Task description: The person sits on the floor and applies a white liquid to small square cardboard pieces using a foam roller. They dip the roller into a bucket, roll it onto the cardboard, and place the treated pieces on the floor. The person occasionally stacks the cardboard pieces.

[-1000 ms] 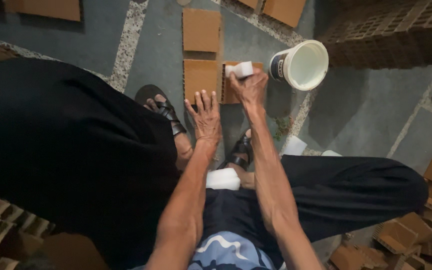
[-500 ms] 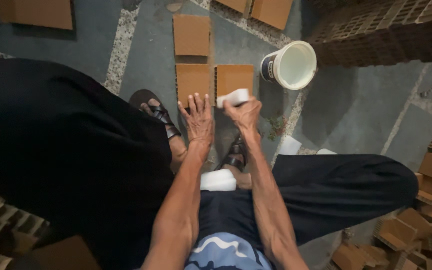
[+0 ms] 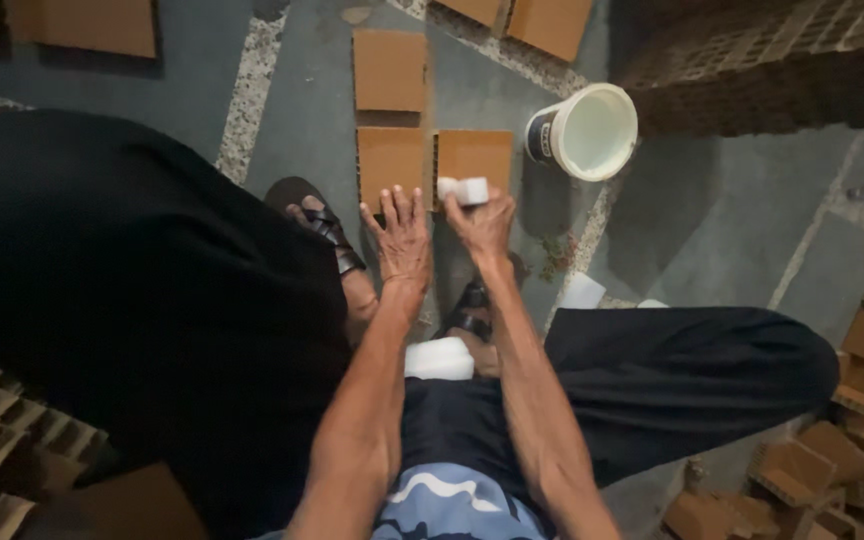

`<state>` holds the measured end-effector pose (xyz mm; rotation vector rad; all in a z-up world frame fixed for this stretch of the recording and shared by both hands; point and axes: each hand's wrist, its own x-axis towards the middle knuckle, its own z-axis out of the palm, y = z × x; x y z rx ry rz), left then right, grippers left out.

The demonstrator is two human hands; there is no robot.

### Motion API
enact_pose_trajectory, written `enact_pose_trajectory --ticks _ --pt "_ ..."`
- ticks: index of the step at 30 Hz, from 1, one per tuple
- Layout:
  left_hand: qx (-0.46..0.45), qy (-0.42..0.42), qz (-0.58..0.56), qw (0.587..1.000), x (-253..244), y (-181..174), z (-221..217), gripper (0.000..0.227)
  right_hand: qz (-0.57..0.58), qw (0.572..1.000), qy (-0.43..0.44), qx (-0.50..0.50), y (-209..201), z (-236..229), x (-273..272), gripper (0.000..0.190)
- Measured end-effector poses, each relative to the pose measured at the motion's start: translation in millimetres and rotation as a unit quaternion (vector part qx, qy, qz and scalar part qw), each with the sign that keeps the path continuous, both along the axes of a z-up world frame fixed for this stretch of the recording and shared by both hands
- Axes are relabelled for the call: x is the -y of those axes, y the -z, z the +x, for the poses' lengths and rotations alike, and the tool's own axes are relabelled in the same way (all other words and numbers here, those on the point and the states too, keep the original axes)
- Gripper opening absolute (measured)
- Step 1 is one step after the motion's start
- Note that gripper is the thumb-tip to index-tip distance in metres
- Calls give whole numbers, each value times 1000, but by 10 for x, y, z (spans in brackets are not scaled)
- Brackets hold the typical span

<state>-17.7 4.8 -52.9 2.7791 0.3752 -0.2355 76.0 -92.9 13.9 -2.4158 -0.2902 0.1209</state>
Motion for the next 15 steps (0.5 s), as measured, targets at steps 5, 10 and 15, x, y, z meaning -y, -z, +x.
enact_pose_trajectory --ticks 5,10,15 --pt "-25 23 3 999 -5 -25 -29 78 5 999 36 -40 -82 -364 137 24" --pt "-36 30 6 999 -24 -77 -60 80 55 980 188 -25 -598 -200 180 36" --pt "-49 37 -7 998 -38 -85 -14 83 147 938 308 -58 -1312 -13 330 40"
